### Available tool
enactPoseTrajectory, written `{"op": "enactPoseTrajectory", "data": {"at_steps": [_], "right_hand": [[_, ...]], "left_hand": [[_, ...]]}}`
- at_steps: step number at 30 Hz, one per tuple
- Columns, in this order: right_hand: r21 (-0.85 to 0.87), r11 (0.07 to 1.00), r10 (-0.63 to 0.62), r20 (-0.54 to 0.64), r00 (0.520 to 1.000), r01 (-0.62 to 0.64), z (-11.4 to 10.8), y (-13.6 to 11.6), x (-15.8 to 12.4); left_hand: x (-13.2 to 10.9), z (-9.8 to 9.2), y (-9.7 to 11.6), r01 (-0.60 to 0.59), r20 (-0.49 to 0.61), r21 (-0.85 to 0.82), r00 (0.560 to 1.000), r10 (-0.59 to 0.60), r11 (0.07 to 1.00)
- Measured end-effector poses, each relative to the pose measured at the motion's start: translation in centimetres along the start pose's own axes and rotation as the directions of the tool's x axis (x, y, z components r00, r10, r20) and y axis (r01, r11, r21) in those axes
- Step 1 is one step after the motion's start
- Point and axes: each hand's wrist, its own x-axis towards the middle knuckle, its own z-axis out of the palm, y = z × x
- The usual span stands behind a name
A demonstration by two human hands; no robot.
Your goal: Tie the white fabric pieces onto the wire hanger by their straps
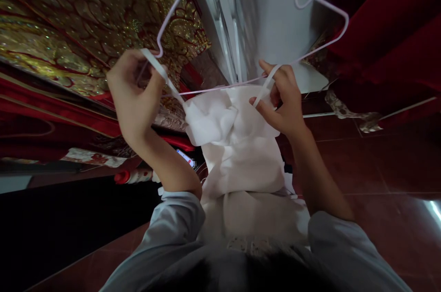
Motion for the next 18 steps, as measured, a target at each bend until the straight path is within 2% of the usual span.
{"op": "enactPoseTrajectory", "data": {"at_steps": [2,4,6,8,11,12,13,16,18], "right_hand": [[-0.029,0.999,0.04,-0.011,0.999,-0.04,0.2,-0.4,-0.1],[-0.039,0.998,0.054,-0.01,0.998,-0.055,0.4,-0.7,-0.2],[-0.027,0.999,0.042,-0.003,0.999,-0.042,0.5,-0.9,-0.2],[-0.015,1.0,0.019,0.006,1.0,-0.019,0.5,-1.0,-0.2],[-0.017,0.999,-0.027,0.006,1.0,0.027,0.6,-0.9,-0.2],[-0.015,0.999,-0.042,0.001,0.999,0.042,0.7,-0.9,-0.3],[-0.01,0.999,-0.052,-0.01,0.999,0.052,0.8,-0.8,-0.3],[0.02,0.999,-0.043,-0.03,0.999,0.043,1.2,-0.9,-0.6],[0.074,0.997,-0.023,-0.055,0.998,0.027,1.3,-1.0,-0.6]], "left_hand": [[0.7,0.4,0.0,0.069,0.039,0.052,0.997,-0.071,0.996],[1.1,0.6,-0.2,0.079,0.071,0.074,0.994,-0.084,0.994],[1.2,0.6,-0.7,0.048,0.08,0.058,0.995,-0.053,0.997],[0.7,0.7,-1.5,-0.034,0.062,0.062,0.998,0.03,0.998],[-1.5,1.2,-3.4,-0.119,-0.115,-0.003,0.986,0.118,0.993],[-2.5,1.5,-4.1,-0.113,-0.197,-0.076,0.976,0.096,0.991],[-3.5,1.9,-4.8,-0.055,-0.245,-0.17,0.969,0.012,0.984],[-6.0,2.9,-6.0,0.064,-0.177,-0.306,0.977,-0.122,0.95],[-6.9,3.5,-5.9,0.071,-0.119,-0.298,0.987,-0.111,0.952]]}}
